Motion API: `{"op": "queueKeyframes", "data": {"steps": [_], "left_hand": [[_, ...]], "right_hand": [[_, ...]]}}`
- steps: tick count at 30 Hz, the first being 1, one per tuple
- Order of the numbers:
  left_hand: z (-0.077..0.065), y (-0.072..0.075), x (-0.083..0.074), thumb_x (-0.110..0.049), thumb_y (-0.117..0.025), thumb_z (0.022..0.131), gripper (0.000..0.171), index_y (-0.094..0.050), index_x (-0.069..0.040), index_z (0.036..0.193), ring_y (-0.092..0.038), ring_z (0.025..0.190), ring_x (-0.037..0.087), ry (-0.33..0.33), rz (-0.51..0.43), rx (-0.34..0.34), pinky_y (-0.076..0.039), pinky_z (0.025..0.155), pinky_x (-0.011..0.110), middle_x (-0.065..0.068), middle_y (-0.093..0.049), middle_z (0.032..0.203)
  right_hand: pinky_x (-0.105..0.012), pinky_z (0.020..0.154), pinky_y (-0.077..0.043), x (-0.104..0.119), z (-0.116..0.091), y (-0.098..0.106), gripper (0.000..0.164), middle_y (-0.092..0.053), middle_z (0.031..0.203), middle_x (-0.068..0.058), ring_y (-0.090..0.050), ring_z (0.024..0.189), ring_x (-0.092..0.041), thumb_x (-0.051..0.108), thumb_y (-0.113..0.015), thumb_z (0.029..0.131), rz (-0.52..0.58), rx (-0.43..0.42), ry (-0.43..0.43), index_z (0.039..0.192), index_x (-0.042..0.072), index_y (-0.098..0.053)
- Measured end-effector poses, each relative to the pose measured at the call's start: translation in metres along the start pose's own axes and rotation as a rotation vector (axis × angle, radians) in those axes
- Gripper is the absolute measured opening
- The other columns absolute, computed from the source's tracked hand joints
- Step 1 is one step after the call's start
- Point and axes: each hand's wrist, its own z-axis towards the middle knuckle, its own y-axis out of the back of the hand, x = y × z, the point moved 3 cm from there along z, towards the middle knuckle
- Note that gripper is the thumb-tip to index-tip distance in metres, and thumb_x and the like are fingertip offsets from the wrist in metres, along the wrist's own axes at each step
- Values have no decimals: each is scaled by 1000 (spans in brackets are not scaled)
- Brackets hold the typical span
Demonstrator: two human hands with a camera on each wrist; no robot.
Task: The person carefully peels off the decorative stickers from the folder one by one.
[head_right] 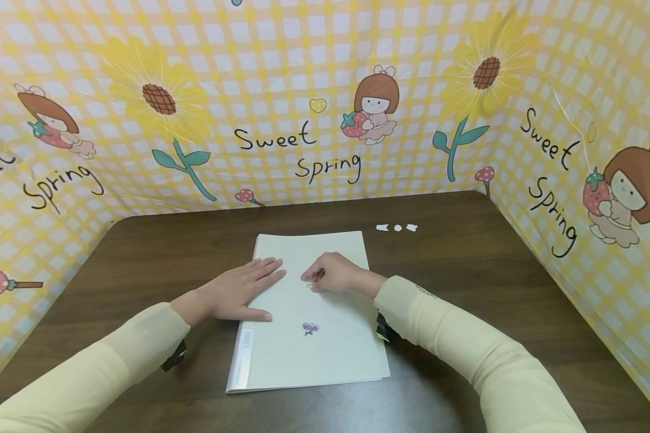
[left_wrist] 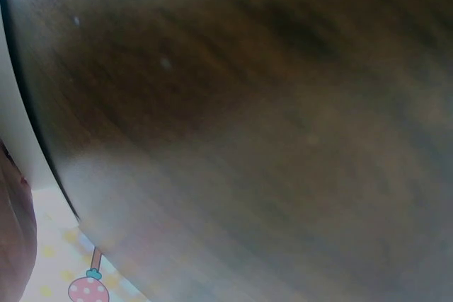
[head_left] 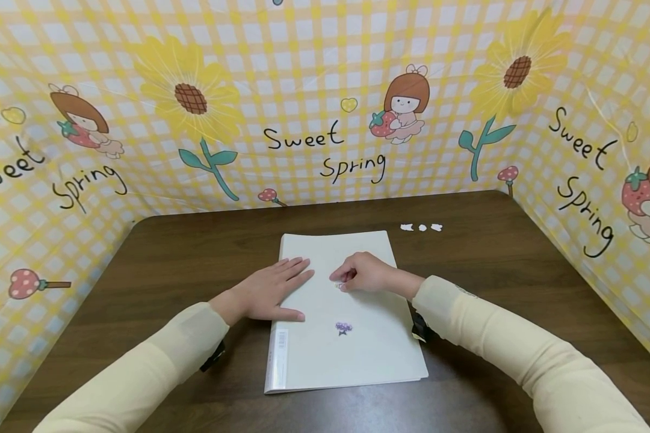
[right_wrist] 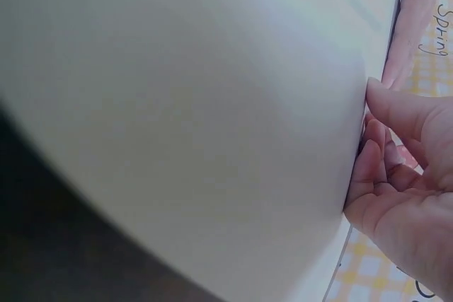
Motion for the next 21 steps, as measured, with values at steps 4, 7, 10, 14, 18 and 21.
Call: {"op": "queueKeyframes", "data": {"steps": [4,7,10,14,18,21], "left_hand": [[1,0,0,-80,-30,87,99,-19,-11,156,-7,147,25,0,4,1,-11,116,39,11,-11,161],[0,0,0,-80,-31,87,99,-19,-11,156,-8,147,25,-3,3,2,-11,116,40,12,-11,161],[0,1,-1,-79,-32,87,98,-20,-10,156,-8,147,26,-6,2,0,-12,116,40,12,-12,161],[0,2,-1,-79,-32,87,98,-20,-10,156,-9,147,26,-9,4,-1,-12,116,40,12,-12,161],[0,2,-1,-79,-32,87,98,-20,-10,156,-9,147,26,-9,12,-1,-12,116,40,13,-13,161],[0,2,-1,-80,-31,87,99,-20,-10,156,-9,147,26,-8,17,-2,-12,116,40,13,-13,161]], "right_hand": [[-22,65,-47,-1,0,1,23,-65,82,5,-55,71,-8,6,-75,85,1,-8,0,108,7,-76],[-22,64,-46,-2,-1,1,20,-66,83,5,-55,71,-8,6,-75,85,18,-10,-5,104,7,-77],[-22,64,-46,-2,-1,1,18,-67,84,5,-55,72,-7,6,-76,84,24,-14,-8,102,8,-78],[-22,65,-47,-2,0,1,16,-67,83,5,-55,72,-7,6,-76,84,18,-18,4,99,8,-78],[-22,68,-47,-2,0,0,13,-66,81,5,-55,73,-7,4,-75,85,13,-15,25,97,8,-78],[-22,69,-47,0,1,0,11,-65,80,4,-54,73,-8,3,-74,85,29,-10,35,94,7,-76]]}}
